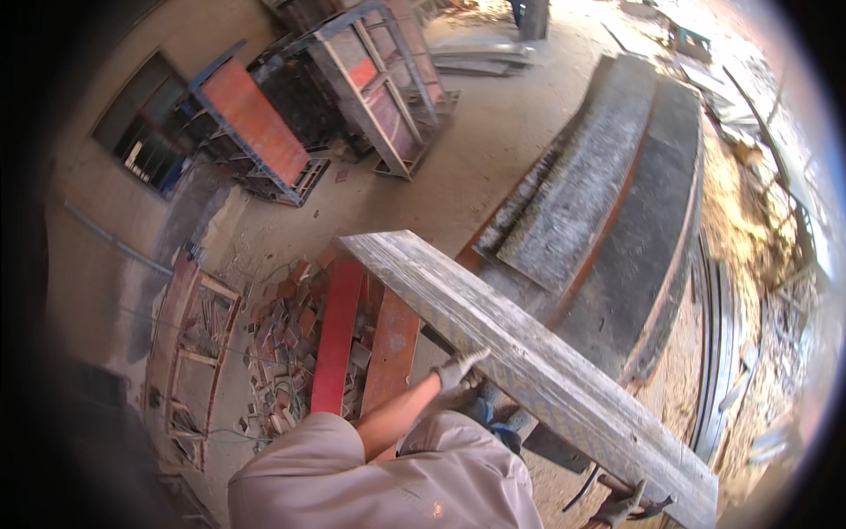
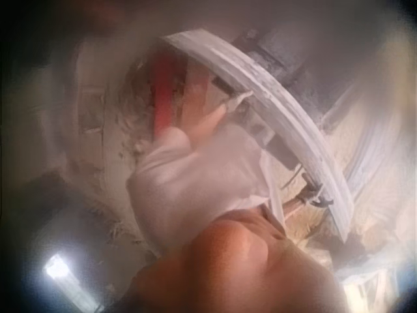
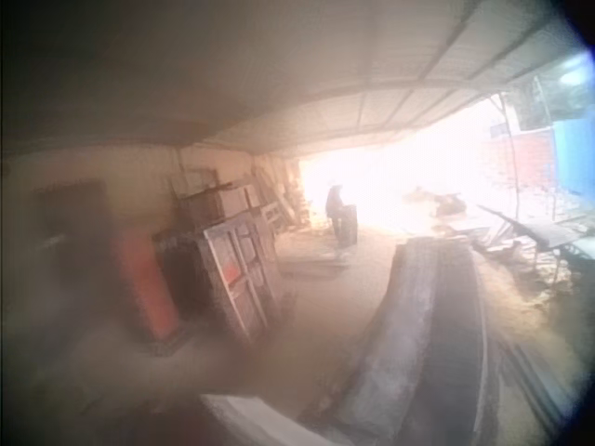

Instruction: The person uses a hammer to chip away and peel off a dark, patterned material from large metal sheets. They lift and reposition the sheets to access different areas and discard the removed pieces.

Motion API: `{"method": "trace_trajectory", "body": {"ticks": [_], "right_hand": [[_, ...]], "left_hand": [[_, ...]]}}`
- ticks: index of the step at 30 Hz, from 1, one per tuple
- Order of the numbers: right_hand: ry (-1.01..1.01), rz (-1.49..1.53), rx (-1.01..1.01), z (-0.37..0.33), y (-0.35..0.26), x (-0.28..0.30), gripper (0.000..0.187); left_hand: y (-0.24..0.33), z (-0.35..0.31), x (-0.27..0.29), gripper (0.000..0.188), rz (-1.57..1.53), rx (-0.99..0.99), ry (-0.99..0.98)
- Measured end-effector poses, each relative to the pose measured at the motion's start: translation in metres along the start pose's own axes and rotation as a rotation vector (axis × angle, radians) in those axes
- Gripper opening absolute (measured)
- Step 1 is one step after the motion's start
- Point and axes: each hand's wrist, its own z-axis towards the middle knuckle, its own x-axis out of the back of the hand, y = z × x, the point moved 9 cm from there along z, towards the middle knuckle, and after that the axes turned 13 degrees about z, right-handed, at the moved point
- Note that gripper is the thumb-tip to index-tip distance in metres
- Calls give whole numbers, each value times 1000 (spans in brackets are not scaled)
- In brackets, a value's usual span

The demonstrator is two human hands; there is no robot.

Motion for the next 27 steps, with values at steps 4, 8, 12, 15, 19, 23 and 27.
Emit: {"method": "trace_trajectory", "body": {"ticks": [4, 8, 12, 15, 19, 23, 27], "right_hand": [[-27, -157, 18, -10, 4, -59, 55], [-46, -262, 6, -35, 15, -113, 52], [-105, -356, -12, -50, 25, -154, 49], [-139, -380, -23, -52, 34, -172, 47], [-187, -361, -42, -48, 26, -155, 44], [-263, -263, -103, -44, 10, -103, 42], [-166, -83, -93, -30, 21, -43, 19]], "left_hand": [[1, 2, -9, 51, 45, -46, 58], [-5, 16, -9, 50, -72, -8, 11], [-8, 19, -8, 60, -14, 38, 8], [-4, 16, -13, 54, -76, 15, -4], [-1, 14, -11, 55, -121, -51, 116], [-13, 23, -15, 50, -52, -26, 111], [-44, 14, -25, 53, -191, 40, 11]]}}
